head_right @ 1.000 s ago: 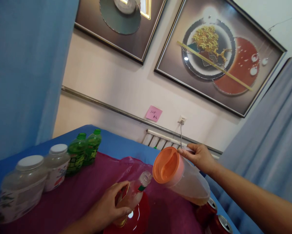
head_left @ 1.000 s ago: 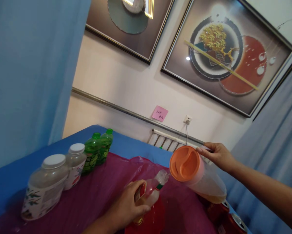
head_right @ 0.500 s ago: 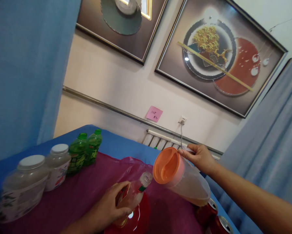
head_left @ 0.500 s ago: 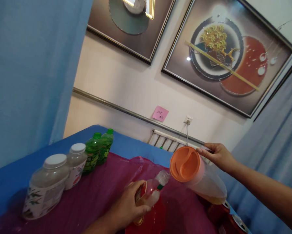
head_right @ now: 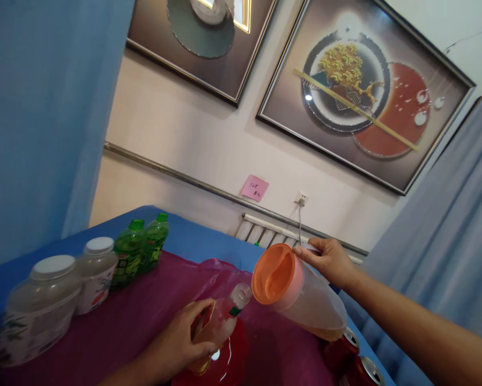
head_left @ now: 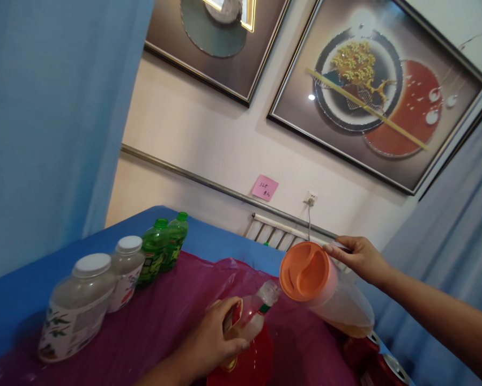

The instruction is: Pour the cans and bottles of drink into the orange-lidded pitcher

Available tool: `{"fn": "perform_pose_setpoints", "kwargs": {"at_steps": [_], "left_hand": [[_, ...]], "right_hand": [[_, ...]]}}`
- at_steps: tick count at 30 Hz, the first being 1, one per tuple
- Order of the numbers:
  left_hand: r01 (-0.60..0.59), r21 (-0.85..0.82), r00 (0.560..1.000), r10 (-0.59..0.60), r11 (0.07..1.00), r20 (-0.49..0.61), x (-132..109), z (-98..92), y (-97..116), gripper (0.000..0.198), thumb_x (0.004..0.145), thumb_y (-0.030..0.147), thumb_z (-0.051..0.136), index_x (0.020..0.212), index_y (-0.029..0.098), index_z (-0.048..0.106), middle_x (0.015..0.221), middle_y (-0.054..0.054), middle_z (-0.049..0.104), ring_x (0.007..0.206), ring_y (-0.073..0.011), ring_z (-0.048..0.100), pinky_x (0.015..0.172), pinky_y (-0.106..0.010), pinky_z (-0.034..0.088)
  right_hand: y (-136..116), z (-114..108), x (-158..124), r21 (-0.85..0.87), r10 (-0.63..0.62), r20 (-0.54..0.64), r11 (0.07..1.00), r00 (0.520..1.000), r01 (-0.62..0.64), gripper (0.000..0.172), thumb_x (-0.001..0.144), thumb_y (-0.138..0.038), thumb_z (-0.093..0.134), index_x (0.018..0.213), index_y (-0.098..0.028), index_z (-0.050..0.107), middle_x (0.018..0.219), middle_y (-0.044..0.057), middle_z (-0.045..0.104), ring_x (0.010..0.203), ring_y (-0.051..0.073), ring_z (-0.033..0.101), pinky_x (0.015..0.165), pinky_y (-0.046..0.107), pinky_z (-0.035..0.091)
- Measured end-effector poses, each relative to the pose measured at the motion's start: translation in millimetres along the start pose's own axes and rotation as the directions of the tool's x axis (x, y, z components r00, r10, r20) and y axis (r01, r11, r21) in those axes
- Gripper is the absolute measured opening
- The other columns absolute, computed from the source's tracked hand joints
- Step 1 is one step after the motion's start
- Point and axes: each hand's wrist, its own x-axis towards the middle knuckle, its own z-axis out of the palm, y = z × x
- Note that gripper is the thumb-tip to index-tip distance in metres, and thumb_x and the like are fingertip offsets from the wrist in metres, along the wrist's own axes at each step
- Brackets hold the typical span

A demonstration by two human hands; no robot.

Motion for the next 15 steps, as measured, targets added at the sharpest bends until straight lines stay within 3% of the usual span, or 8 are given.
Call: {"fn": "perform_pose_setpoints", "kwargs": {"at_steps": [15], "left_hand": [[-0.007,-0.001,1.000,0.007,1.000,-0.001,-0.4,0.3,1.4,0.071,0.061,0.024,0.076,0.130,0.018,0.059,0.127,-0.011,0.065,0.117,-0.0293,0.059,0.105,-0.040,0.044]], "right_hand": [[-1.6,1.3,-0.8,0.005,0.000,-0.013,1.000,1.000,0.000,0.065,0.074,-0.078,0.062,0.055,-0.024,0.031,0.056,-0.007,0.022,0.053,0.009,0.022,0.046,0.025,0.019]]}}
